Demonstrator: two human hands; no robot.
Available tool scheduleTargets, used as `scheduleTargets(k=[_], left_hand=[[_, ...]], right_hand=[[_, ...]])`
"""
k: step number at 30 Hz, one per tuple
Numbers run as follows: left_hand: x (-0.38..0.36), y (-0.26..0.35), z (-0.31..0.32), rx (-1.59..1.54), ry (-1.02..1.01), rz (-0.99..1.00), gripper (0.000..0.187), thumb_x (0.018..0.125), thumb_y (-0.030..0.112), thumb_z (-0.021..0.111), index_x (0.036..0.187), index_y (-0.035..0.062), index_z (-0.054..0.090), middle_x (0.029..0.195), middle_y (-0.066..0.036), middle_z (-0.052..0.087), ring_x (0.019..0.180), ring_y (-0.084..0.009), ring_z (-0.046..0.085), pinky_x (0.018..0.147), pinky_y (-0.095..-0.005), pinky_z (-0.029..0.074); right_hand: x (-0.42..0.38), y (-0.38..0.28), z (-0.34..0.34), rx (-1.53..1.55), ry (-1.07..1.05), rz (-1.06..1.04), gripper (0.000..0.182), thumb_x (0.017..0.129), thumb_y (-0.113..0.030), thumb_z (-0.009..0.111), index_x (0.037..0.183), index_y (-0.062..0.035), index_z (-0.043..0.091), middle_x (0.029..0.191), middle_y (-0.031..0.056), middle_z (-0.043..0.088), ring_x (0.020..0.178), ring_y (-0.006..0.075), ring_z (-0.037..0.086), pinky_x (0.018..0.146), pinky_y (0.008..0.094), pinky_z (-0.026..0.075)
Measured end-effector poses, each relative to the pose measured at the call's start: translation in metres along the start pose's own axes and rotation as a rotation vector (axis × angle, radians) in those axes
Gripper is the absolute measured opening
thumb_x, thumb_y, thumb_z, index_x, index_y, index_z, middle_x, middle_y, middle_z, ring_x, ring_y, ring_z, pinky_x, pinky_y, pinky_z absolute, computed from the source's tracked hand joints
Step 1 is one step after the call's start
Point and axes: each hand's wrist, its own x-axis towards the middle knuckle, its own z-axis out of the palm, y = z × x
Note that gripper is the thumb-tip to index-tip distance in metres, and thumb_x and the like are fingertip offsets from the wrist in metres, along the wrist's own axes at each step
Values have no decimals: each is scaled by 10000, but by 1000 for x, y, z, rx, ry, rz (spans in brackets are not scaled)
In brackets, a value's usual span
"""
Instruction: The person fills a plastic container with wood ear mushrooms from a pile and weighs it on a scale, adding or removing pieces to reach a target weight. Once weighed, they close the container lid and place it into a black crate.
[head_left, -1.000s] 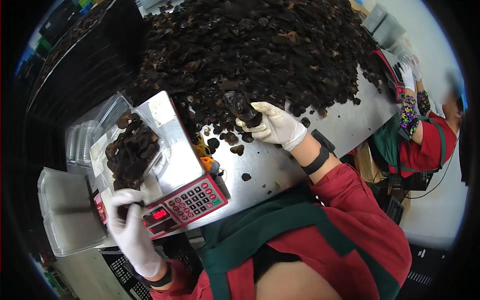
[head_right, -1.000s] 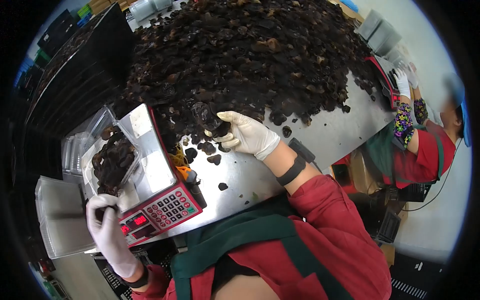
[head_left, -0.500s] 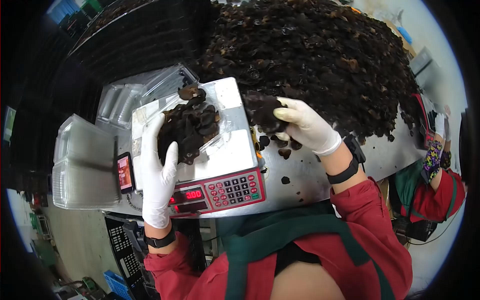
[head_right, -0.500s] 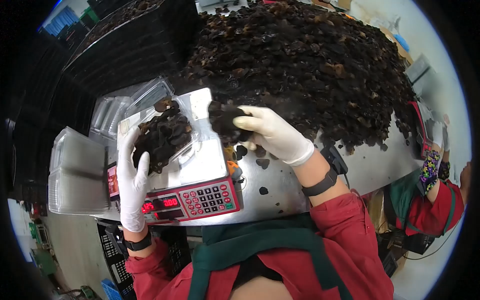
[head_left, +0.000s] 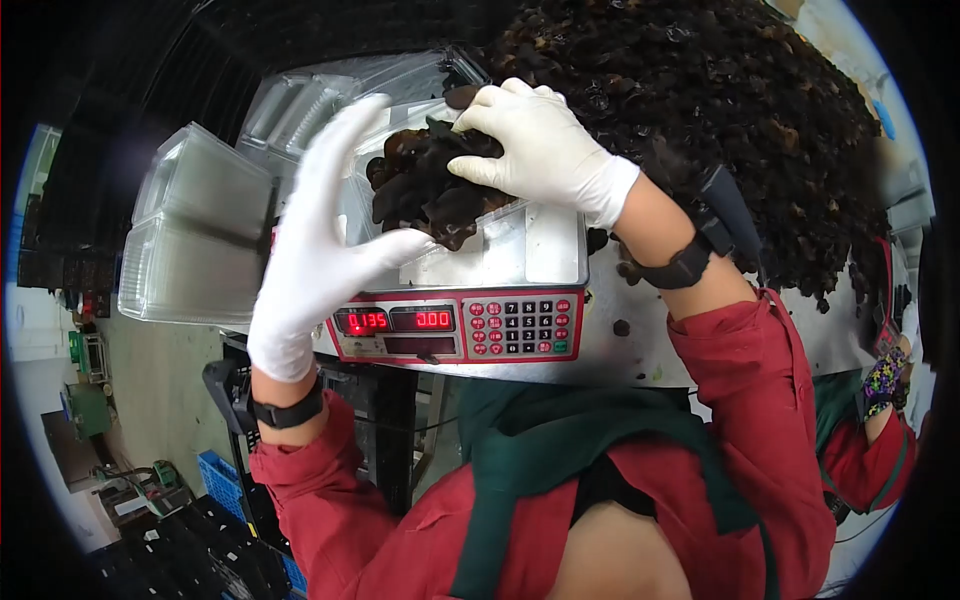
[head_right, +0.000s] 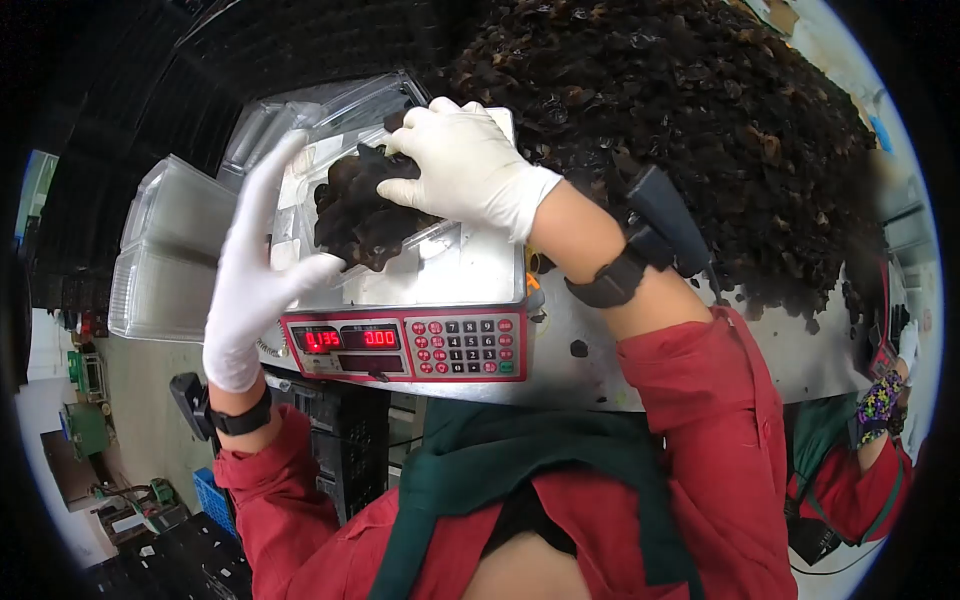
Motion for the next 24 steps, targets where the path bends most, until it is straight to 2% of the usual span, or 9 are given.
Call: scheduleTargets(k=[2,8,12,15,17,19,22,23,24], left_hand=[[10,-8,10,48,-80,40,964,672,260,871,1484,62,391,1496,-170,427,1409,-336,377,1162,-429,312],[36,-32,37,146,-156,87,999,628,158,864,1495,67,377,1508,-205,407,1425,-363,351,1172,-434,298],[36,-24,41,326,-237,71,906,657,49,769,1483,69,399,1505,-167,431,1408,-342,379,1176,-431,270],[30,-34,46,379,-196,102,857,667,23,752,1460,68,432,1491,-150,449,1389,-334,397,1174,-424,267],[28,-30,46,384,-193,130,860,666,20,750,1463,67,430,1493,-150,447,1390,-331,396,1172,-419,274],[31,-19,40,180,-245,-90,879,658,21,750,1471,62,420,1491,-158,442,1394,-325,390,1173,-407,285],[41,-9,29,-82,-272,-137,960,682,184,793,1518,39,346,1536,-152,389,1429,-282,360,1190,-406,258],[44,-11,28,-144,-259,-152,957,743,330,777,1528,26,321,1555,-147,365,1438,-270,348,1189,-413,254],[49,-6,32,-165,-263,-110,829,864,362,676,1530,21,316,1572,-147,344,1456,-263,314,1204,-395,206]], right_hand=[[-1,-4,7,-106,130,-22,420,820,-397,704,1119,-103,706,1119,100,641,1095,287,566,939,443,452],[-28,6,-28,113,282,-73,430,806,-354,716,1132,-77,667,1193,123,599,1149,323,542,993,404,450],[-97,26,-83,55,244,95,325,851,-193,710,1143,-60,659,1187,89,629,1091,239,611,929,348,493],[-160,44,-98,38,237,411,305,856,-166,702,1145,-73,664,1179,50,639,1024,162,607,838,279,482],[-208,58,-92,-89,252,448,318,834,-172,697,1131,-65,654,1160,92,628,1060,250,601,901,346,497],[-251,59,-79,-232,258,527,354,811,-193,699,1138,-75,636,1148,111,611,1075,304,581,931,385,497],[-290,39,-56,-265,238,710,470,779,-228,752,1207,-96,610,1186,104,580,1111,316,541,939,395,486],[-297,36,-48,-255,247,747,505,774,-244,760,1232,-102,604,1214,107,569,1133,323,527,953,405,479],[-302,34,-39,-241,263,780,539,769,-260,768,1257,-107,597,1242,111,559,1155,330,513,967,415,472]])
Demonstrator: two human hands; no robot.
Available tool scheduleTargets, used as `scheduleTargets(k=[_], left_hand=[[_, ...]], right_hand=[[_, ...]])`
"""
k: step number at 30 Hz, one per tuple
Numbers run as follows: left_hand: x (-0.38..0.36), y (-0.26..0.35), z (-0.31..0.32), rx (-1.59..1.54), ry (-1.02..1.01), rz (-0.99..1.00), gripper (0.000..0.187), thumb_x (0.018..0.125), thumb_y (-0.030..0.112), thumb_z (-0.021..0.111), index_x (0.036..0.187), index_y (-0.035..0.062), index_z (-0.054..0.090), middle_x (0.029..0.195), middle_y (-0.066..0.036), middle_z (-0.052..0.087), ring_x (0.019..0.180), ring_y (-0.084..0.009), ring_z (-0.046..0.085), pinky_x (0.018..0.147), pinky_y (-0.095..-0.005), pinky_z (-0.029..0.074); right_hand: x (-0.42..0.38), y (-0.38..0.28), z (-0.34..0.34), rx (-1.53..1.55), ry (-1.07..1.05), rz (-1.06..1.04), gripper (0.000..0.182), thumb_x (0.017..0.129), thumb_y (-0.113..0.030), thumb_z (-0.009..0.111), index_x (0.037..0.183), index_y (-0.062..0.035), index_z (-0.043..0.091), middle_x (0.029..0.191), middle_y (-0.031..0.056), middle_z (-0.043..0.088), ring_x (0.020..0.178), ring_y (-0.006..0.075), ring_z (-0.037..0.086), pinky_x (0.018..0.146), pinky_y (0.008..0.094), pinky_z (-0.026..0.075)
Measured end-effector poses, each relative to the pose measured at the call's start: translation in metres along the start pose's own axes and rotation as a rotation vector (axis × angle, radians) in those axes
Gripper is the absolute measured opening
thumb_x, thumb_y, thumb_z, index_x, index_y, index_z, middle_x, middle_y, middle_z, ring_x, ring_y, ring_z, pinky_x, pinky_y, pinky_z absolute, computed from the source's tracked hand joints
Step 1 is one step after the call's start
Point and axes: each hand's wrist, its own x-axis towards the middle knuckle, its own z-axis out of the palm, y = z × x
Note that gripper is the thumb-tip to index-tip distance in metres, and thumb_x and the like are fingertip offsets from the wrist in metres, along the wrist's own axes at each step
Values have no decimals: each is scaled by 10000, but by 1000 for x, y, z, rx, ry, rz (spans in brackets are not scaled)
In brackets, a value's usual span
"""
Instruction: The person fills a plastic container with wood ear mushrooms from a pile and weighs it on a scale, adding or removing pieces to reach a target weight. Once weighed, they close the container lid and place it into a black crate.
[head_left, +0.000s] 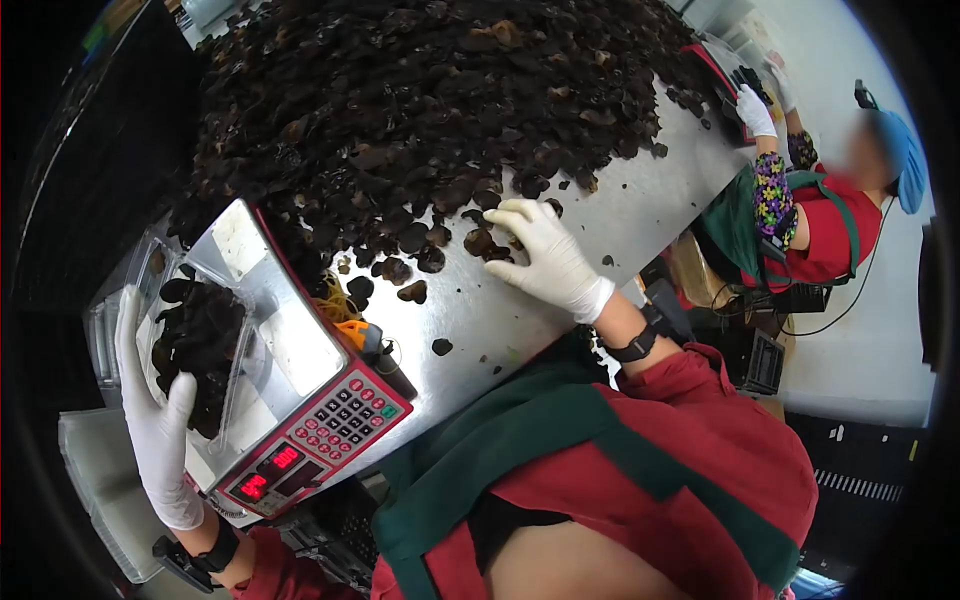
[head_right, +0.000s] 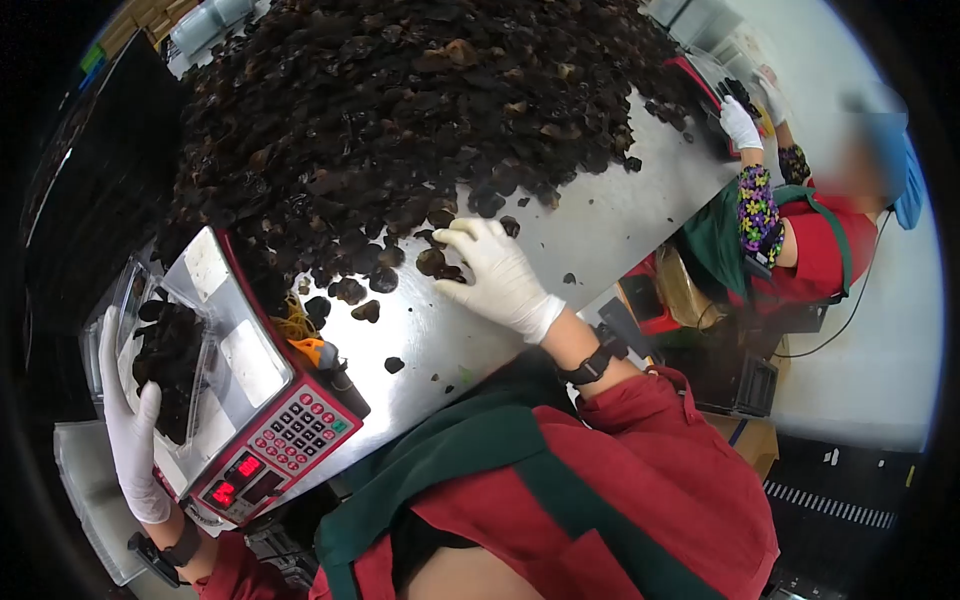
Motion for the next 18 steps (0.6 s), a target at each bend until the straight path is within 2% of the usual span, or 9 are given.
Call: scheduleTargets(k=[2,4,5,6,8,9,10,13,18], left_hand=[[13,8,13,245,62,75,713,908,257,619,1522,30,337,1570,-143,349,1456,-272,316,1204,-391,204],[21,7,23,415,7,145,696,902,288,640,1502,50,381,1549,-175,369,1449,-317,325,1189,-413,247],[22,8,30,461,-13,154,642,913,238,618,1493,68,401,1541,-175,379,1443,-338,332,1183,-422,261],[22,0,34,519,-26,198,607,910,196,624,1471,66,432,1518,-169,411,1423,-340,361,1173,-424,279],[19,-6,38,531,-14,194,565,892,159,651,1422,58,485,1482,-162,449,1387,-338,404,1156,-417,303],[19,-2,42,556,60,229,434,938,200,630,1326,19,559,1356,-165,551,1277,-331,516,1080,-392,387],[18,-4,41,562,61,231,434,938,200,630,1326,19,559,1356,-165,551,1277,-331,516,1080,-392,387],[16,-13,38,581,133,145,304,917,21,607,1220,4,608,1185,-151,606,1106,-312,579,987,-369,433],[16,-7,40,563,105,160,333,929,30,589,1261,12,591,1215,-154,599,1140,-314,569,1012,-370,420]], right_hand=[[-7,-3,14,16,20,2,590,755,-297,776,1287,-123,590,1285,119,544,1183,329,502,1010,432,426],[-6,-13,22,-109,84,-31,611,757,-294,770,1315,-130,581,1305,110,544,1206,327,494,1047,448,367],[-2,-13,25,-164,131,-78,520,787,-305,745,1262,-140,612,1228,81,587,1156,293,521,1037,441,345],[-1,-9,28,-158,135,-75,520,787,-305,745,1262,-140,612,1228,81,587,1156,293,521,1037,441,345],[4,3,36,-241,68,-177,398,816,-315,717,1167,-143,648,1124,40,621,1063,259,555,1006,451,349],[7,3,33,-295,127,-255,296,818,-287,707,1066,-133,657,969,34,597,936,236,560,870,419,431],[11,11,35,-291,132,-256,296,818,-287,707,1066,-133,657,969,34,597,936,236,560,870,419,431],[25,28,37,-151,75,-334,240,840,-183,674,1068,-110,655,953,58,603,890,259,586,733,371,514],[43,23,25,29,170,-354,276,853,-40,601,1121,-88,649,1029,52,653,862,238,656,735,348,553]])
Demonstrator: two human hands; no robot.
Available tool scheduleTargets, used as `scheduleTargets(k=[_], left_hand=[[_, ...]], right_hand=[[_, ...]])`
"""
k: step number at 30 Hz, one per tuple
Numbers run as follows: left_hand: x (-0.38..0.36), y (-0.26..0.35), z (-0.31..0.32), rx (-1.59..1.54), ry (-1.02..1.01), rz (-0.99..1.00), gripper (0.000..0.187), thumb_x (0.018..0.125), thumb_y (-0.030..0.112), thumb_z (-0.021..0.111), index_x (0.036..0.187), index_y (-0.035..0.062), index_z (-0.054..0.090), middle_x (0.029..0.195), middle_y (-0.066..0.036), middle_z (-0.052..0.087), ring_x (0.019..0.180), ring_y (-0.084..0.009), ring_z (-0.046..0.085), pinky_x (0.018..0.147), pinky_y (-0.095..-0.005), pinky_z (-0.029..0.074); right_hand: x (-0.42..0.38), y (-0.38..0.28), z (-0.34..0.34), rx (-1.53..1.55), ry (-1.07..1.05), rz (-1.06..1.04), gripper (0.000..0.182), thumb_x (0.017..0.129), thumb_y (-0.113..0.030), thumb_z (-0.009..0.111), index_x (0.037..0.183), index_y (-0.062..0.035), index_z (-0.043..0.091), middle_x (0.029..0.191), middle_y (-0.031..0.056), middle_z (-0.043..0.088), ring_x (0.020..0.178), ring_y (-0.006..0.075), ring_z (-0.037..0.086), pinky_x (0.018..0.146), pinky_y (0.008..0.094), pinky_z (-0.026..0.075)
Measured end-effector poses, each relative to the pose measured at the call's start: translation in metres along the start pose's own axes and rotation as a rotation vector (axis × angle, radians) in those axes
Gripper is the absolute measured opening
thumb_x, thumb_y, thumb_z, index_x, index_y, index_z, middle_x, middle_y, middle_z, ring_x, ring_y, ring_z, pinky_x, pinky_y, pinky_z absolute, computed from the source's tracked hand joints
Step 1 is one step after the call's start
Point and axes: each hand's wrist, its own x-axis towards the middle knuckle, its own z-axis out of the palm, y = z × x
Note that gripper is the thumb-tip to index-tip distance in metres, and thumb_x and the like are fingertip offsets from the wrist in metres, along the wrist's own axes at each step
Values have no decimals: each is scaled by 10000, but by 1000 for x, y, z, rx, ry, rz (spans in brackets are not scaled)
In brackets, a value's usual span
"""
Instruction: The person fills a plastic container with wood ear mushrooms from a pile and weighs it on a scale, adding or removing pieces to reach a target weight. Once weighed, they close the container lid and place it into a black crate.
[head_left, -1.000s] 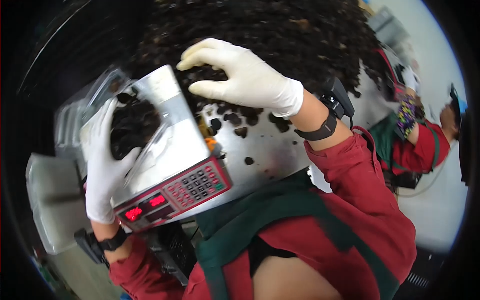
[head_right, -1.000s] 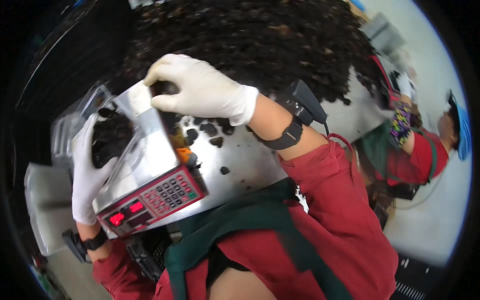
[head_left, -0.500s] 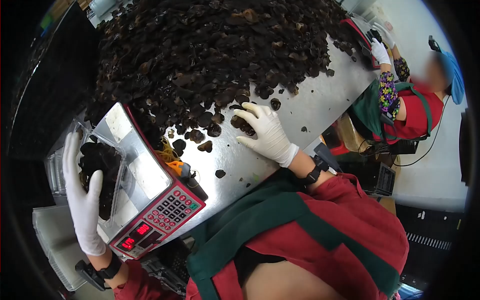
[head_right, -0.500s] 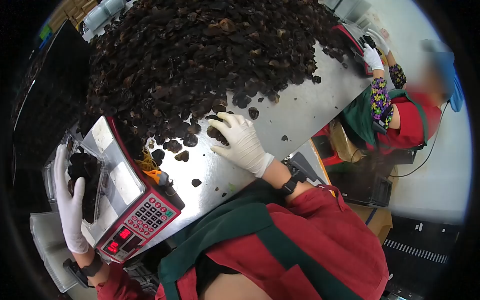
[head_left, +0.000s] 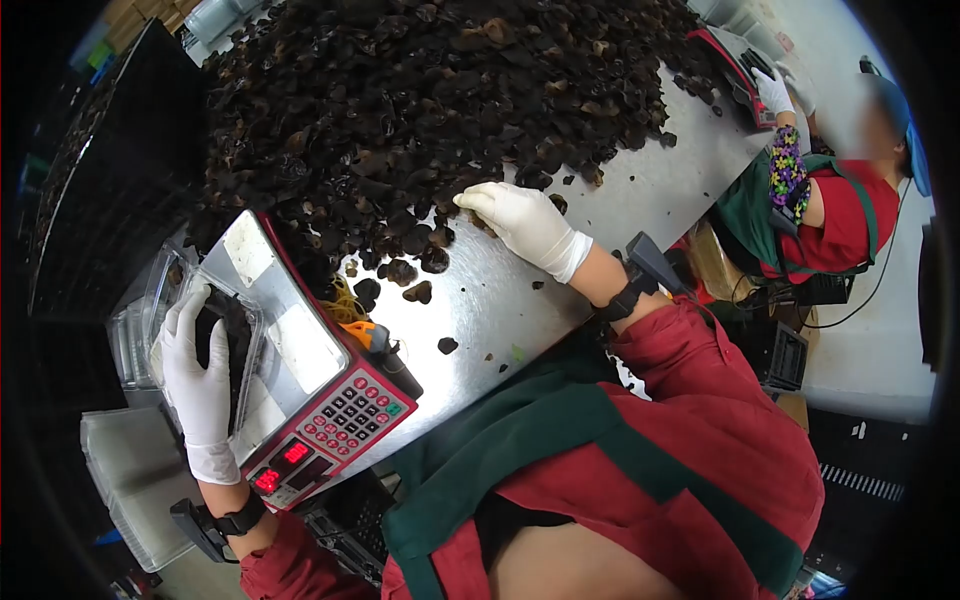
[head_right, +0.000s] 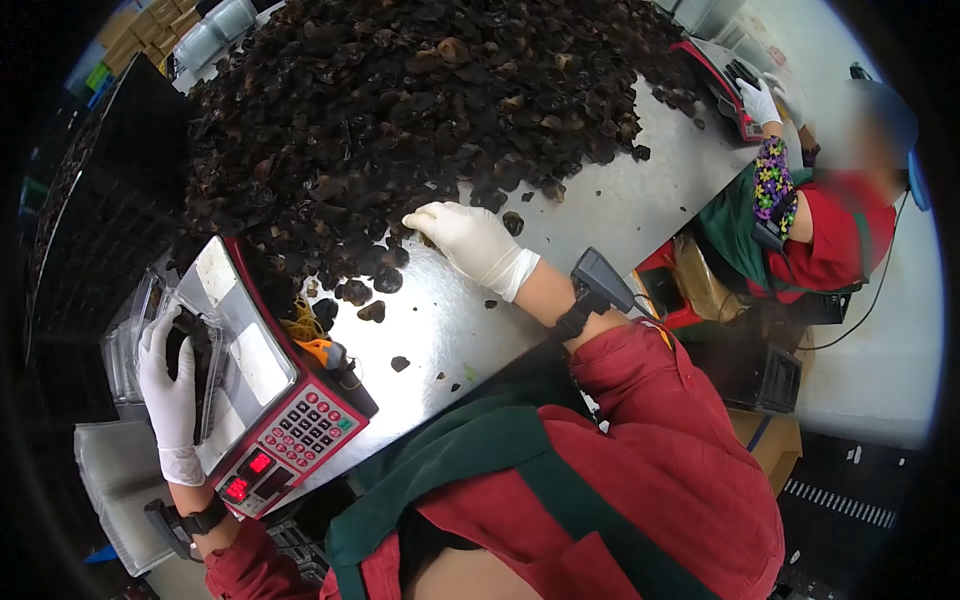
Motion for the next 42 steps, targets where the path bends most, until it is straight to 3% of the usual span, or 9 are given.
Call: scheduleTargets(k=[15,21,23,25,28,31,36,39,42], left_hand=[[-10,7,-8,-93,155,-111,490,963,54,565,1436,31,444,1472,-175,438,1388,-331,402,1146,-420,311],[-28,9,-21,-6,191,-117,508,956,21,549,1449,22,427,1487,-172,421,1392,-325,395,1155,-427,298],[-38,4,-22,-45,220,-154,505,974,39,533,1462,14,408,1493,-154,415,1388,-310,401,1144,-430,319],[-47,3,-22,-65,230,-190,495,984,52,524,1464,16,407,1492,-155,414,1384,-306,407,1136,-427,333],[-53,4,-23,-34,238,-214,474,1005,74,504,1467,23,408,1489,-157,412,1373,-292,421,1119,-421,367],[-52,6,-19,-49,253,-233,473,1004,69,504,1465,21,409,1483,-159,416,1371,-288,423,1120,-420,372],[-53,19,-21,-67,257,-212,444,1030,101,495,1456,6,412,1476,-156,419,1342,-275,450,1093,-399,406],[-59,14,-22,-28,243,-219,443,1026,84,496,1455,7,414,1475,-151,421,1337,-269,451,1091,-394,407],[-66,10,-19,-70,261,-257,442,1023,72,497,1453,11,420,1478,-142,423,1328,-266,457,1087,-394,408]], right_hand=[[5,6,-7,-231,-231,221,225,821,-133,683,1044,-159,699,953,30,621,920,230,644,749,362,545],[-18,23,-74,141,-125,372,160,858,-180,645,948,-86,736,953,91,684,888,295,662,793,378,524],[-40,29,-121,210,-344,461,142,856,-99,653,962,-40,727,911,117,698,849,268,675,778,350,531],[-59,29,-163,150,-686,570,203,835,-194,679,988,-67,724,937,122,690,876,270,675,791,366,533],[-68,11,-154,-295,-473,558,322,824,-265,689,1105,-107,689,1025,117,658,938,285,670,807,398,540],[-46,-13,-93,-153,-253,443,475,832,-337,706,1257,-161,586,1154,84,592,1069,279,615,860,405,540],[-61,-25,-32,-151,-290,210,305,776,-301,711,974,-89,615,967,79,560,936,277,565,761,392,518],[-107,-28,-58,-139,-336,95,179,757,-233,680,863,-99,630,892,65,569,877,263,569,723,389,504],[-141,-18,-114,-335,-408,248,74,727,-177,646,725,-103,639,800,50,571,842,252,582,693,395,498]])
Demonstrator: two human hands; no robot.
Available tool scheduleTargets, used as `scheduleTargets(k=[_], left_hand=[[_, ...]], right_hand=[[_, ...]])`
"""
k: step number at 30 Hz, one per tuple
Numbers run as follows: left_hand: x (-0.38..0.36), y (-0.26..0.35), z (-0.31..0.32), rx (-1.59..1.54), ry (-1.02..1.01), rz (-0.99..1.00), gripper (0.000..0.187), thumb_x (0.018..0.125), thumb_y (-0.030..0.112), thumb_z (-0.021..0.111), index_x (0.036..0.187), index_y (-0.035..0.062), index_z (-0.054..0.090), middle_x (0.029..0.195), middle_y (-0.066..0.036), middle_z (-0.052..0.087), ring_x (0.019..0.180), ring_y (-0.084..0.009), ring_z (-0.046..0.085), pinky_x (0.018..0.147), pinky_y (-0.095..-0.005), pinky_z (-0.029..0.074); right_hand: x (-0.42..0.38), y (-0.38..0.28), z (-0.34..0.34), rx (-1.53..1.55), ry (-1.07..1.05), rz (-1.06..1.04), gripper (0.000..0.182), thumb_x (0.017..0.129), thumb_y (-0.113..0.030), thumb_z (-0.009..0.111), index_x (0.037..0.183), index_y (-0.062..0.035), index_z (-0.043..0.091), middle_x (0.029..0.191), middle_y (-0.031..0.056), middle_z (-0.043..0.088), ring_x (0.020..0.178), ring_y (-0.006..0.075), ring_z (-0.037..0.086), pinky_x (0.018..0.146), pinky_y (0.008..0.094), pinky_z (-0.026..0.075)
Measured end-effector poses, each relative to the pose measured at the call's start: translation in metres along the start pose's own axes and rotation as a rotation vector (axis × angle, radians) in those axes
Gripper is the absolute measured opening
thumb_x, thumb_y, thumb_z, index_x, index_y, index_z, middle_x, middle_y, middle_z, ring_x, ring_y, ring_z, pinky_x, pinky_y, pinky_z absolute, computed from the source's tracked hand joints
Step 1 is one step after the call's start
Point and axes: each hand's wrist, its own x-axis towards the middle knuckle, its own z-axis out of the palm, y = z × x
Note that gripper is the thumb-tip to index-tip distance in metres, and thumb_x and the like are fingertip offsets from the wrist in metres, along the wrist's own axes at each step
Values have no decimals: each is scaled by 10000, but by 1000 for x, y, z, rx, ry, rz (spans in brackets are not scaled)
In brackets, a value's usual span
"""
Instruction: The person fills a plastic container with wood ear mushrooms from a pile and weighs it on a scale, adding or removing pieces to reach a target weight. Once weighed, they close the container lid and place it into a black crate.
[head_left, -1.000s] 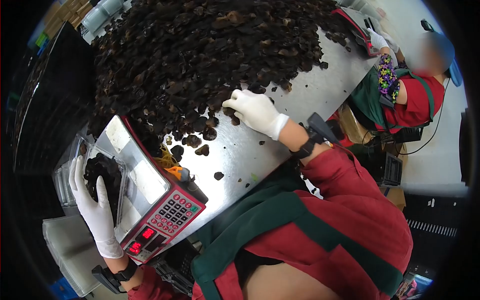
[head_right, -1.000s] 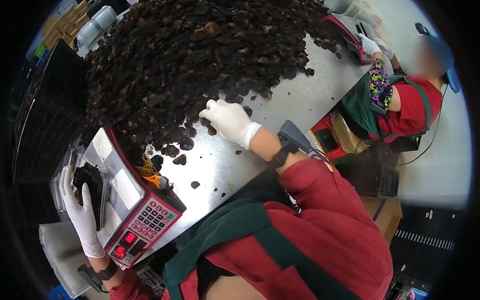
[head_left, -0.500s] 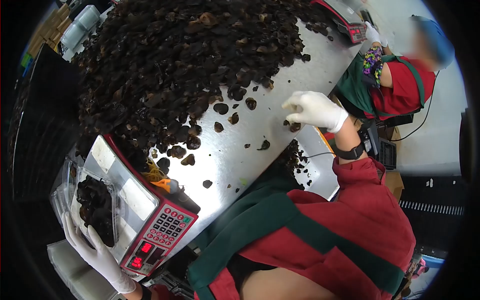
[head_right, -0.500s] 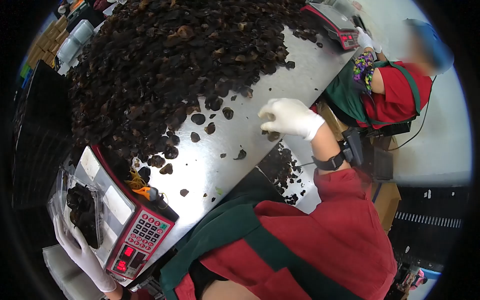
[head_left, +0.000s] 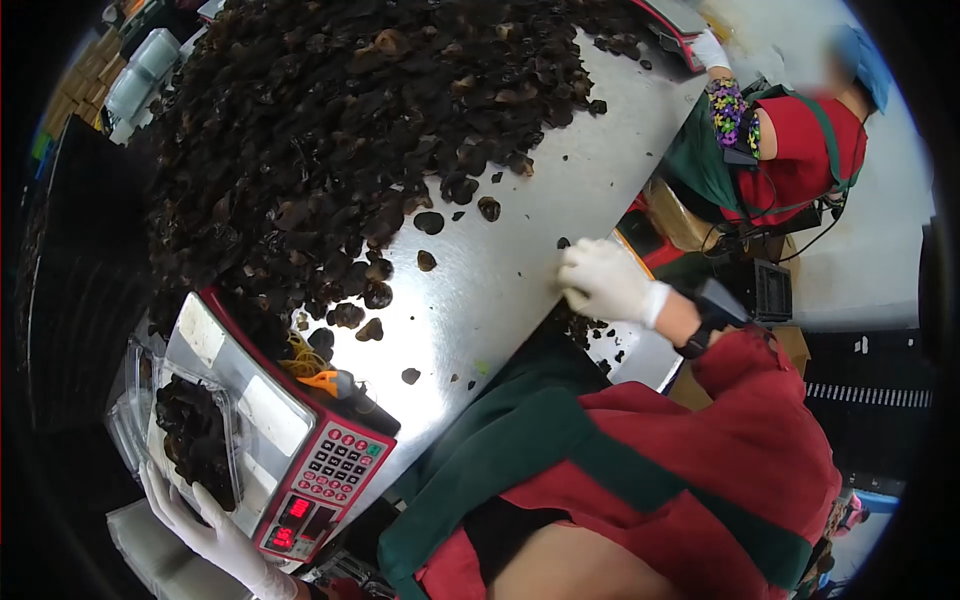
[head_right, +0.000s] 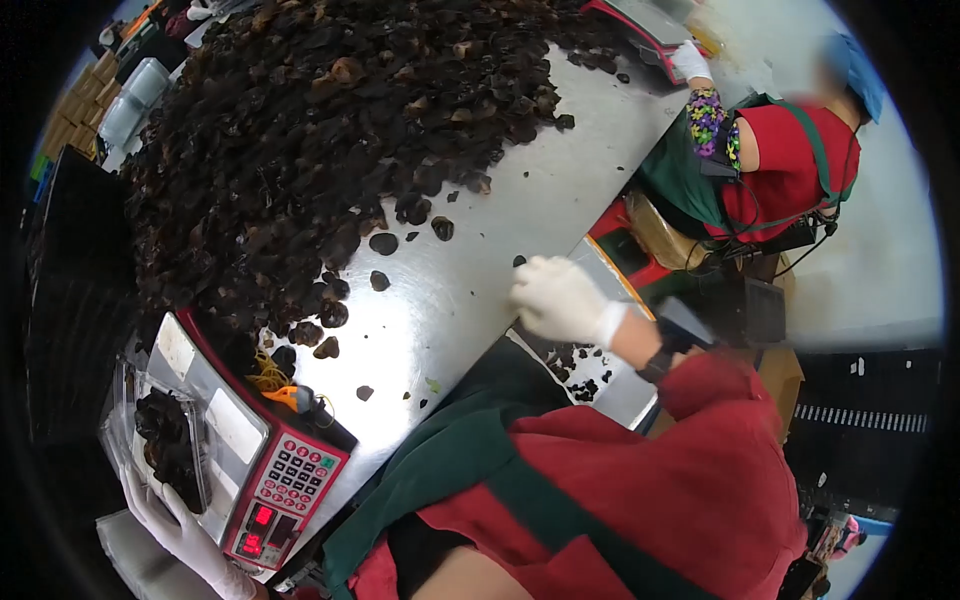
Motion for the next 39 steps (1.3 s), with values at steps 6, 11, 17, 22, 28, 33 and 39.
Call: scheduleTargets(k=[6,11,17,22,28,33,39], left_hand=[[-1,0,2,15,-23,-15,475,1011,66,498,1474,22,403,1509,-136,392,1365,-269,424,1106,-409,380],[-3,9,-4,25,13,37,454,988,33,496,1437,7,433,1482,-143,434,1367,-291,432,1086,-434,395],[-23,6,-23,104,65,-8,459,971,9,515,1425,4,441,1473,-134,450,1354,-282,447,1068,-428,397],[-34,13,-29,114,65,-81,464,971,2,515,1429,14,434,1485,-127,432,1356,-267,442,1083,-419,374],[-45,8,-31,68,78,-105,447,991,29,517,1430,13,436,1491,-139,416,1348,-270,446,1088,-411,369],[-50,1,-26,62,92,-93,434,997,54,528,1423,12,452,1493,-145,411,1308,-276,473,1033,-379,431],[-47,3,-26,48,99,-125,441,992,48,533,1425,15,455,1494,-149,409,1295,-259,485,1057,-376,419]], right_hand=[[25,21,-8,94,73,273,241,833,-316,701,793,-87,640,870,77,612,799,301,633,711,417,512],[115,-3,39,373,432,274,133,855,-208,682,929,-105,642,922,62,609,816,301,640,702,405,526],[162,-64,37,503,354,-83,134,834,-166,679,952,-104,664,918,54,596,944,260,618,785,375,518],[196,-117,58,333,207,-263,653,804,-266,735,1397,-148,489,1426,123,454,1204,304,512,926,442,496],[208,-119,62,269,137,-199,468,796,-155,675,1259,-141,603,1301,68,561,1076,266,578,834,383,552],[195,-102,68,452,449,-219,228,770,-76,720,995,-107,694,940,48,656,818,227,673,676,317,559],[200,-119,41,508,400,-199,251,784,-101,722,1032,-94,682,1004,64,648,817,253,681,697,332,561]])
